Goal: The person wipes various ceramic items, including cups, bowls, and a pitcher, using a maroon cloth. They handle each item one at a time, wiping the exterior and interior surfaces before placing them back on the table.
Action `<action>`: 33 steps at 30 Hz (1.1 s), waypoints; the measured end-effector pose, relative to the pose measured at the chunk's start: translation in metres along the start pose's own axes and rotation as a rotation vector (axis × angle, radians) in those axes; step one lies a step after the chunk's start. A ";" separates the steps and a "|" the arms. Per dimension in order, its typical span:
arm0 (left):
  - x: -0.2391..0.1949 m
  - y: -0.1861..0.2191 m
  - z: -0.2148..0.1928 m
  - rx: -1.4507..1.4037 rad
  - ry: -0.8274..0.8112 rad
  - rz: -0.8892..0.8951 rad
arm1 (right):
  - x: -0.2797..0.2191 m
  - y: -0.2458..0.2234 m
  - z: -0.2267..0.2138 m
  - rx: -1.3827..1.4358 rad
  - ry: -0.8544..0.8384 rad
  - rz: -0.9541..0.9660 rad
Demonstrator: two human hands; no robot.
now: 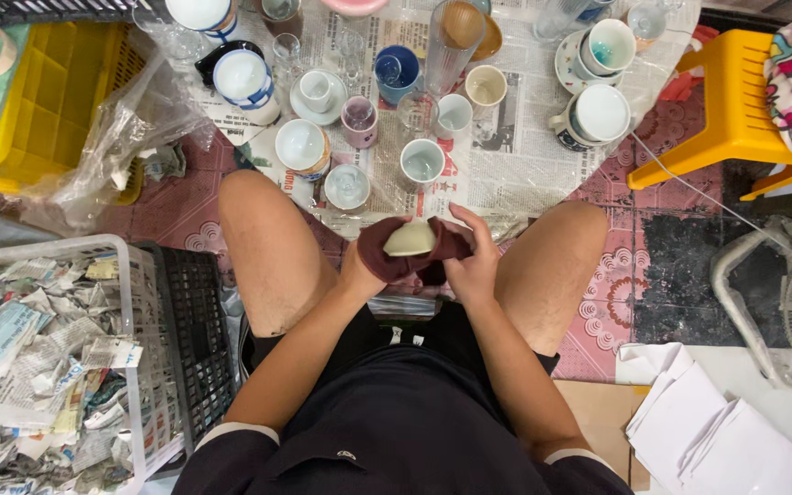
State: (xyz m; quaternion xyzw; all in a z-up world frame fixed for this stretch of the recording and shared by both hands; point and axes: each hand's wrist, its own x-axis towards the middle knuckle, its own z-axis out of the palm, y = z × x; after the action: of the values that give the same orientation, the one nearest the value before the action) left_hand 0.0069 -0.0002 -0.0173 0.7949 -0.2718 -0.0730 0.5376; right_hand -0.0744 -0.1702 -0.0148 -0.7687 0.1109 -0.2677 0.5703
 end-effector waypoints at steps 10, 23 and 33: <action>-0.001 -0.016 0.000 -0.197 0.097 0.374 | -0.004 0.001 -0.002 -0.331 -0.152 0.076; 0.003 -0.026 0.003 0.024 0.083 0.282 | -0.005 0.011 -0.005 -0.268 -0.108 -0.035; -0.005 -0.016 0.001 0.026 -0.229 -0.204 | -0.004 0.001 -0.008 -0.112 -0.056 -0.373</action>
State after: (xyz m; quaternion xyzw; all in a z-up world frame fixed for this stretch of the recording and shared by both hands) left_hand 0.0080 0.0055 -0.0327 0.8117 -0.2501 -0.2138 0.4826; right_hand -0.0818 -0.1756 -0.0148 -0.8136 -0.0347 -0.3408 0.4698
